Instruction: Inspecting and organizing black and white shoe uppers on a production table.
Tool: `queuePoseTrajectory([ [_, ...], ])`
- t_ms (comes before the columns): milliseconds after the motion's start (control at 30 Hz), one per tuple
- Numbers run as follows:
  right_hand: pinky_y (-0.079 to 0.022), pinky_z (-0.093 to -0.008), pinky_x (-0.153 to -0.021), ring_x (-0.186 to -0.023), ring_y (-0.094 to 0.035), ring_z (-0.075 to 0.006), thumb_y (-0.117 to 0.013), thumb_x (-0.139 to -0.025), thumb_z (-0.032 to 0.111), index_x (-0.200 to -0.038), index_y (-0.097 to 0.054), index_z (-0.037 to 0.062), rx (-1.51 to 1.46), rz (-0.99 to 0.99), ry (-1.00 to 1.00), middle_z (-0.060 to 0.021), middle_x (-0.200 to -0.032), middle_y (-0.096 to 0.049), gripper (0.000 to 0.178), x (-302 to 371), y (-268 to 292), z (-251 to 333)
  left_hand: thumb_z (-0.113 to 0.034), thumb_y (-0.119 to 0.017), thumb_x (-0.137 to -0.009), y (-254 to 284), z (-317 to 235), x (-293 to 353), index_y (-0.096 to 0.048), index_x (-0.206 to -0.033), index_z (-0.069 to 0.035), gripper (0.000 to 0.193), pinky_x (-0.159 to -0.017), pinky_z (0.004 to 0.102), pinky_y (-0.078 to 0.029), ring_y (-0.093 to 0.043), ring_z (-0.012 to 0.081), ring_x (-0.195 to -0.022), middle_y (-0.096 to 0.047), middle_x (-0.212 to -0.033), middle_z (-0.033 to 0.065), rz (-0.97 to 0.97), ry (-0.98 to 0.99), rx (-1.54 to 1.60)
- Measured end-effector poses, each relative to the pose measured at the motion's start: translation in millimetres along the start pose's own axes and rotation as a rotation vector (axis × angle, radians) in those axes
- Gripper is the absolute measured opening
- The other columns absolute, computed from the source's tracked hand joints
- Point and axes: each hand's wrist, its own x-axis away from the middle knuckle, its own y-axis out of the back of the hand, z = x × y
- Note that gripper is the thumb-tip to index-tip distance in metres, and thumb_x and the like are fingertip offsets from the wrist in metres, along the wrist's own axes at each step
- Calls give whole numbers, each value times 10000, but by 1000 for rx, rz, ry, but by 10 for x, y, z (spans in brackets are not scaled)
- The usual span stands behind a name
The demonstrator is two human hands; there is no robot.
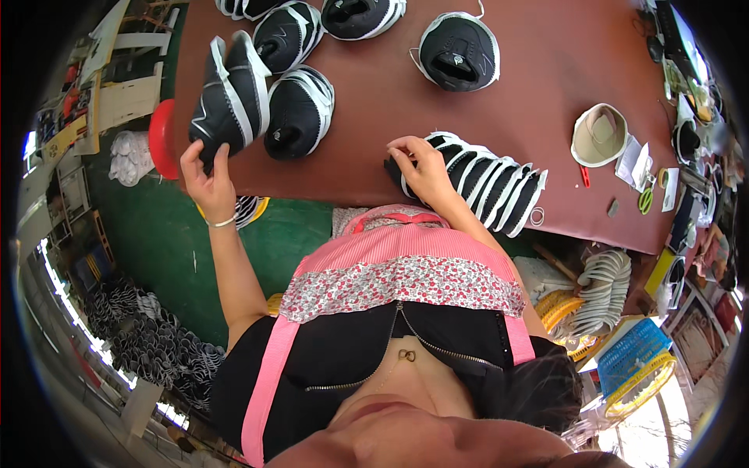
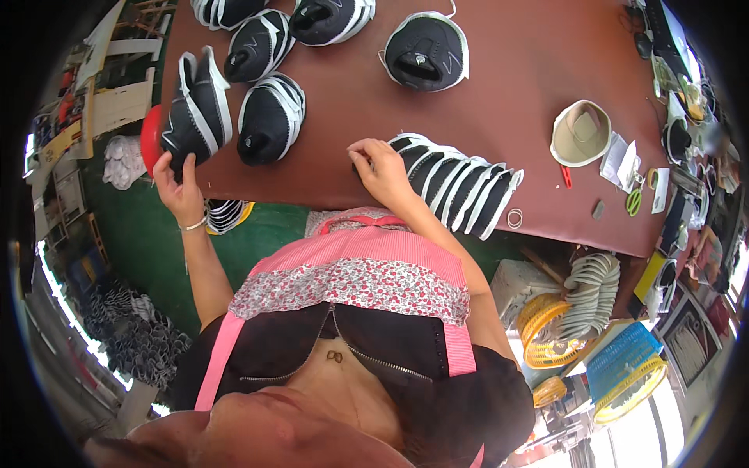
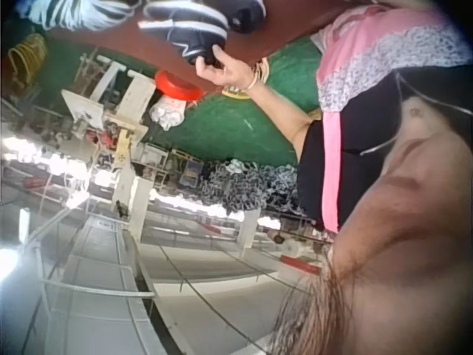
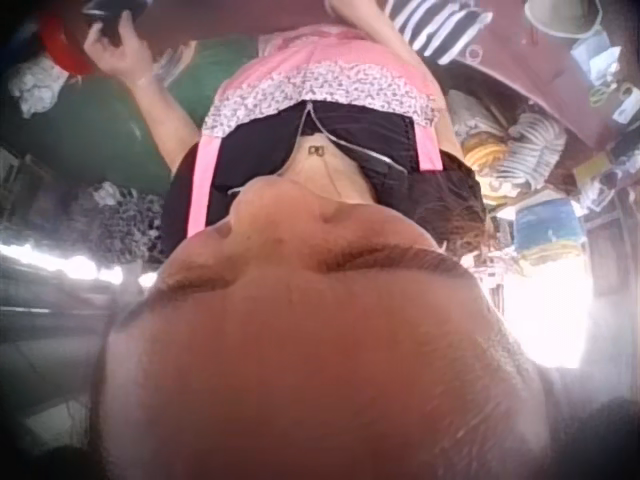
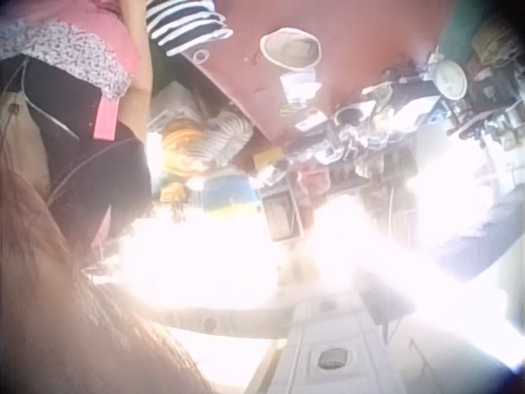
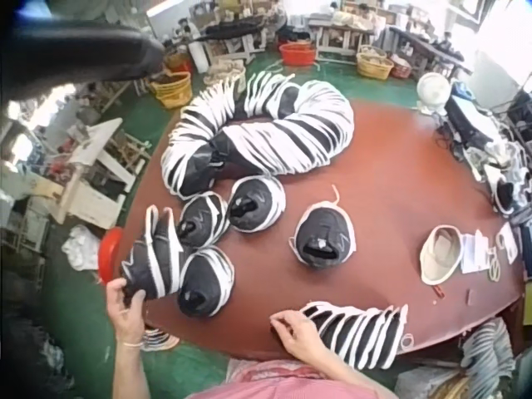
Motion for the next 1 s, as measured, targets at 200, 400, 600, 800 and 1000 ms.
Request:
queuePoseTrajectory([
  [200,-518,-411,-776,-865,-650,-322,-665,-907,69,-979,-688,19,77,45,85,-128,-905,-686,91,88,171,-109,-33,-730,-926,-347,826,-659,-571,-1204,3,322,-888,294,-512,-625,158,-1023,-635,-1106,78,64,-54,-49],
  [400,-533,-380,-768,-861,-667,-300,-654,-934,80,-1015,-688,2,94,44,22,-142,-916,-693,117,167,435,-266,-212,-747,-911,-876,1642,-982,-626,-1186,-90,324,-889,413,-521,-671,343,-1019,-691,-1105,159,317,-158,-431],
  [600,-548,-361,-757,-824,-701,-271,-670,-944,115,-998,-692,0,-25,-86,-73,-146,-896,-706,129,10,497,-347,-189,-779,-885,-1058,659,-760,-648,-911,-76,175,-778,404,-483,-621,311,-859,-675,-911,70,1,-409,-644],
  [800,-545,-325,-770,-832,-719,-233,-663,-949,192,-1033,-699,22,-202,195,-239,-136,-915,-734,193,-195,-29,-379,-343,-842,-794,-686,316,650,-719,-1057,-62,404,-828,408,-535,-659,314,-935,-711,-999,120,394,-281,-711],
  [1000,-525,-353,-903,-993,-701,-228,-665,-940,214,-1135,-669,5,-181,370,-378,-142,-1055,-736,286,-522,-1052,-700,-342,-868,-767,-534,1023,786,-704,-1107,-21,496,-816,425,-550,-690,371,-922,-712,-996,213,412,179,-601],
])
